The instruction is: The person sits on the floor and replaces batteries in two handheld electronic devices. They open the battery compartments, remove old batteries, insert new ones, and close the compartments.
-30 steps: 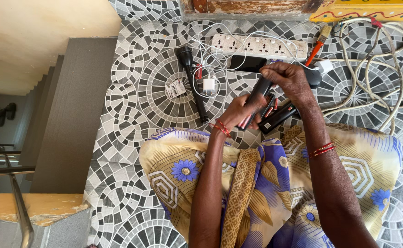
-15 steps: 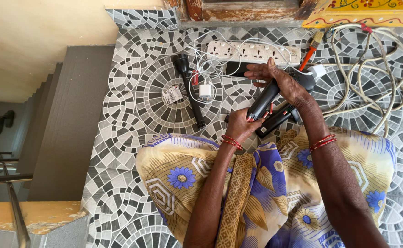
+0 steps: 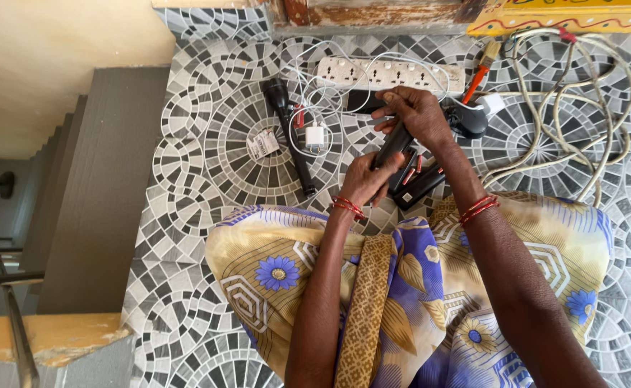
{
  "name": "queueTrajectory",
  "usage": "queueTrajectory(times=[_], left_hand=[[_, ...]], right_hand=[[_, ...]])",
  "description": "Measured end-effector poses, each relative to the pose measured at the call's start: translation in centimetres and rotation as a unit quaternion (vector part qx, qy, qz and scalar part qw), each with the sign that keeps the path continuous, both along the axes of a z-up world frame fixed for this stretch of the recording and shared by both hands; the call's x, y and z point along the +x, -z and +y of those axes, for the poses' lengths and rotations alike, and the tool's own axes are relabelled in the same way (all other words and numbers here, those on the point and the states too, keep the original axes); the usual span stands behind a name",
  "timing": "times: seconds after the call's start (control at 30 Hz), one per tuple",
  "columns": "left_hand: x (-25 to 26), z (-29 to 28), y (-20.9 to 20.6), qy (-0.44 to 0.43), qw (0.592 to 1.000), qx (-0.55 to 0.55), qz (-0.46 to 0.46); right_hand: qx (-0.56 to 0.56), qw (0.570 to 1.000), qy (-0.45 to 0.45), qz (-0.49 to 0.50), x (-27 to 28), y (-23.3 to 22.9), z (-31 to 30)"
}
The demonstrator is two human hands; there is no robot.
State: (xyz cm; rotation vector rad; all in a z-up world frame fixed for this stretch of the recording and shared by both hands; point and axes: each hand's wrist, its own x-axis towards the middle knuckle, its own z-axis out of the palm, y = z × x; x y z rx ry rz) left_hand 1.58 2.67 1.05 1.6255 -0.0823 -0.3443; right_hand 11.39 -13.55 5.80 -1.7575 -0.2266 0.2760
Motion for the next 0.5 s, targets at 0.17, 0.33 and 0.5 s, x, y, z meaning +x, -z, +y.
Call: queueTrajectory(times=[0.17,0.33,0.5], left_hand=[[0.9,1.1,0.5,0.024,0.995,-0.083,0.042],[1.6,1.2,1.9,-0.032,0.989,-0.142,0.035],[2.5,1.3,2.9,-0.212,0.928,-0.304,0.026]], right_hand=[[0.016,0.999,-0.036,-0.022,0.3,0.2,1.1],[0.099,0.993,0.021,-0.055,0.6,2.7,1.0],[-0.006,0.982,0.189,-0.022,-1.6,9.4,-0.2]])
